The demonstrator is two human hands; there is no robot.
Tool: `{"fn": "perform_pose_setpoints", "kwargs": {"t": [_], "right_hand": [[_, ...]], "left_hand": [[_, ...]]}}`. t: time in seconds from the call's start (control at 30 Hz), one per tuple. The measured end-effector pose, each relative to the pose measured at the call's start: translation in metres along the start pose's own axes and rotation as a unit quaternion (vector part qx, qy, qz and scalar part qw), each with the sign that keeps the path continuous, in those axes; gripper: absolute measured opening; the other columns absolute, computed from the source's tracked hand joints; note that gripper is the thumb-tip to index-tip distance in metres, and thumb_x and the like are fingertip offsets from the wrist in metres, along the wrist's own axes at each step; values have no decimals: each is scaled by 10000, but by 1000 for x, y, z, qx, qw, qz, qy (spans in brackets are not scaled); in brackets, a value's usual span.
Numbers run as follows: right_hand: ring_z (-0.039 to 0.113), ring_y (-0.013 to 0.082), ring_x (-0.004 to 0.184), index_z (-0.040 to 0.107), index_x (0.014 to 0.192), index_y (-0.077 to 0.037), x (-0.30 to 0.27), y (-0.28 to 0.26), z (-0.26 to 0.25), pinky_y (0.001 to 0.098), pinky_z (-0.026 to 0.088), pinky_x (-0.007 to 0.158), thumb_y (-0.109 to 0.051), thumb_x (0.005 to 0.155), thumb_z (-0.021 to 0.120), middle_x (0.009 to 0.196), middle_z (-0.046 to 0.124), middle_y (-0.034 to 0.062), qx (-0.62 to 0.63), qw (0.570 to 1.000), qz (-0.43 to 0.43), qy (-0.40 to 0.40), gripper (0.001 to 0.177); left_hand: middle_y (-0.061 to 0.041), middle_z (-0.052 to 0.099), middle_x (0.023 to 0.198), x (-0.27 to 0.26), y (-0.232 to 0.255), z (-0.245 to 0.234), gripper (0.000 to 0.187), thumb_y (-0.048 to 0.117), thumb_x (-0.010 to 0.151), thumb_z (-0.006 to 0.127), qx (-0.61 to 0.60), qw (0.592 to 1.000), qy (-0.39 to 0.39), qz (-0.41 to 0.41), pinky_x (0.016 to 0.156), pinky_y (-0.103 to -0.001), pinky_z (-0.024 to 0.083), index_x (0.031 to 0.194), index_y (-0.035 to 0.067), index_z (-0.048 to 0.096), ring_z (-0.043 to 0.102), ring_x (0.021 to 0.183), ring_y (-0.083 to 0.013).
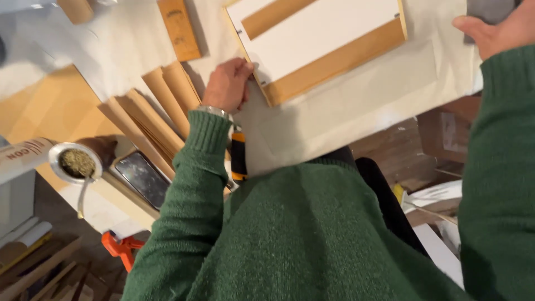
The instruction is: The recorder is assembling a picture frame by applying adhesive to cardboard strips and attaching them to the frame's back.
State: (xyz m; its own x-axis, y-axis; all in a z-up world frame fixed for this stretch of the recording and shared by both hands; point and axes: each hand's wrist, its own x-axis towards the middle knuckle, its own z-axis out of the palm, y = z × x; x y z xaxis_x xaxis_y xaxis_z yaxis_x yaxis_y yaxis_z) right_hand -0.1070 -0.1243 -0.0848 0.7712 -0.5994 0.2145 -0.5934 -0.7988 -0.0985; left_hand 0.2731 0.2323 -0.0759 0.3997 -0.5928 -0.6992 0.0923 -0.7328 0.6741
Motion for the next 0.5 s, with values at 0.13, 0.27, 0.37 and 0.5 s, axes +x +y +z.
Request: {"fn": "perform_pose_setpoints", "kwargs": {"t": [0.13,0.27,0.37,0.5], "right_hand": [[633,388,1103,627,1193,43,20,-20,-15,463,537,926,-209,830,902,1170,659,222,-18,995,-95,26,521],[628,304,1011,709,966,-90,15,-115,-1,434,538,878,-129,900,850,996,634,110,108,980,-137,-98,161],[635,288,940,719,910,-111,20,-150,6,424,537,830,-136,921,837,922,638,56,160,963,-173,-130,121],[635,270,898,714,929,-91,21,-173,12,398,537,795,-124,933,820,928,635,51,183,946,-226,-143,111]], "left_hand": [[-60,595,543,1,9,5,323,318,1030,546,-5,1000,15,15,433,-335,472,938,39,680,552,415,-157],[-54,609,550,-8,6,9,321,312,1020,557,3,999,42,-1,426,-330,476,929,32,684,563,414,-149],[-43,614,557,-5,7,10,320,311,1018,560,-3,998,55,4,418,-329,473,934,28,684,563,420,-142],[-42,605,541,-8,1,14,308,315,1013,560,-13,998,65,8,413,-327,471,941,40,680,563,415,-140]]}}
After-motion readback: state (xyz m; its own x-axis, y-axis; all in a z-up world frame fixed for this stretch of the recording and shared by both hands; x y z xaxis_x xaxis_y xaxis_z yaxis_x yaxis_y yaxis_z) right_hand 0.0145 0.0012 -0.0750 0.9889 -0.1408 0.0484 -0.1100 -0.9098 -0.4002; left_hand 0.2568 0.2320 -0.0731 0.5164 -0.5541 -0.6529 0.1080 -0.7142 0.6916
